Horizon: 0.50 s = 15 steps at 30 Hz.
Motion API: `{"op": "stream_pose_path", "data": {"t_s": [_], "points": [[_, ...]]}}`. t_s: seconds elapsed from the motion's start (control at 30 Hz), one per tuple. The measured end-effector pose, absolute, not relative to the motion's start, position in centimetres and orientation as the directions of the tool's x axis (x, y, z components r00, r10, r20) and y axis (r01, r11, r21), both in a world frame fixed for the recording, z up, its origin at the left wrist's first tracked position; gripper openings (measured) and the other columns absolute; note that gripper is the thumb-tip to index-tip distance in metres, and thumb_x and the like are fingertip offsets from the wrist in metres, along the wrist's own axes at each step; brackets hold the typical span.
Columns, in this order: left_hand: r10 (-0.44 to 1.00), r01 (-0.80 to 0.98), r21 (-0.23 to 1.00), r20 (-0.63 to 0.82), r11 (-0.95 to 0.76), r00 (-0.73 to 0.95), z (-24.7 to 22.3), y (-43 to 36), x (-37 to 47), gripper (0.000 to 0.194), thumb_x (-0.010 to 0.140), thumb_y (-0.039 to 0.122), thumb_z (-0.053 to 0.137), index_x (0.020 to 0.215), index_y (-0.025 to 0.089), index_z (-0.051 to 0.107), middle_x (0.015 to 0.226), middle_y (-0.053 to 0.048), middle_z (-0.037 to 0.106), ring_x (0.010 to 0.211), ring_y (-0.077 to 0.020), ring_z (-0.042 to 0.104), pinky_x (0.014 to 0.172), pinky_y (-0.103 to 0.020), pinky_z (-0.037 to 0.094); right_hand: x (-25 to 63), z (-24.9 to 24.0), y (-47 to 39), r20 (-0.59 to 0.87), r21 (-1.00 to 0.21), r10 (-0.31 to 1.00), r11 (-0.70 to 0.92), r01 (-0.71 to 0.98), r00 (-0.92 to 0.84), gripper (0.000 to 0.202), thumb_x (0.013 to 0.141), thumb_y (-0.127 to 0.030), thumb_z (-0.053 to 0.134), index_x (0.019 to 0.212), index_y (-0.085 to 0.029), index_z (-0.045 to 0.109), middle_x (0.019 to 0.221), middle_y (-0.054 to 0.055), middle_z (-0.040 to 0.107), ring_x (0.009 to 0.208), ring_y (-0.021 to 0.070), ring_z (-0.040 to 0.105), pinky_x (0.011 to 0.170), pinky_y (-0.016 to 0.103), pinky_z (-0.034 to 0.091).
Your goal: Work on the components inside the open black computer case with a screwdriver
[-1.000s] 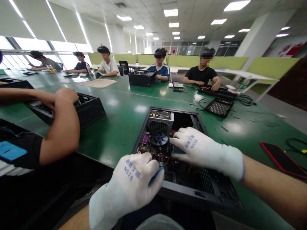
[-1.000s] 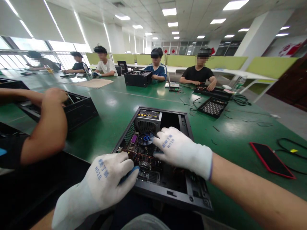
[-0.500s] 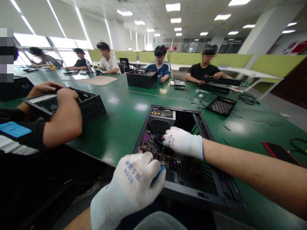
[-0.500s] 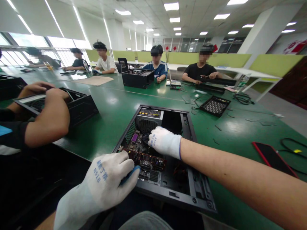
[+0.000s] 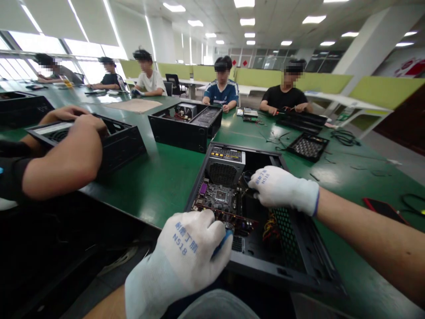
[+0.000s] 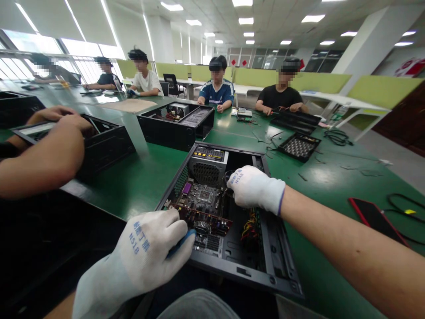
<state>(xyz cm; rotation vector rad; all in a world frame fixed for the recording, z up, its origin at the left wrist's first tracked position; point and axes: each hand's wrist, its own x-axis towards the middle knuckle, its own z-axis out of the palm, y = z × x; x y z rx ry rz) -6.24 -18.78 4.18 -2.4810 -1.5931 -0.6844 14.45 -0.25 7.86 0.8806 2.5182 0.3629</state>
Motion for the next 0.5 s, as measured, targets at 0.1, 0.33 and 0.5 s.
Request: {"op": "stream_pose_path", "data": {"t_s": [0.1,0.33,0.5], "points": [[0.827,0.89,0.13,0.446,-0.438,0.342,4.2,-18.8,-6.2,0.025,0.099,0.03,0.057,0.076,0.026,0.048,0.076,0.0,0.056,0.065,-0.0208,0.054,0.058,-0.039,0.028,14.3,7.7,0.7,-0.333,0.418,0.676,0.731,0.54,-0.658,0.026,0.084,-0.024,0.062,0.099,-0.016,0.083,0.101,0.015,0.081,0.096,0.0313,0.076,0.079,0.038,0.053],[0.823,0.893,0.126,0.46,-0.432,0.334,4.1,-18.8,-6.1,0.027,0.1,0.03,0.055,0.074,0.026,0.048,0.073,0.0,0.056,0.063,-0.0197,0.054,0.057,-0.039,0.028,13.3,6.6,3.6,-0.282,0.453,0.738,0.666,0.593,-0.613,0.025,0.083,-0.021,0.064,0.098,-0.014,0.082,0.099,0.018,0.081,0.093,0.0304,0.077,0.073,0.035,0.054],[0.82,0.893,0.119,0.462,-0.435,0.338,4.2,-18.8,-6.2,0.025,0.1,0.032,0.056,0.075,0.026,0.05,0.073,0.0,0.056,0.063,-0.0199,0.054,0.056,-0.038,0.029,13.1,6.0,5.2,-0.265,0.426,0.76,0.644,0.635,-0.593,0.023,0.087,-0.026,0.065,0.098,-0.014,0.082,0.099,0.017,0.081,0.091,0.0285,0.076,0.071,0.034,0.052]]}}
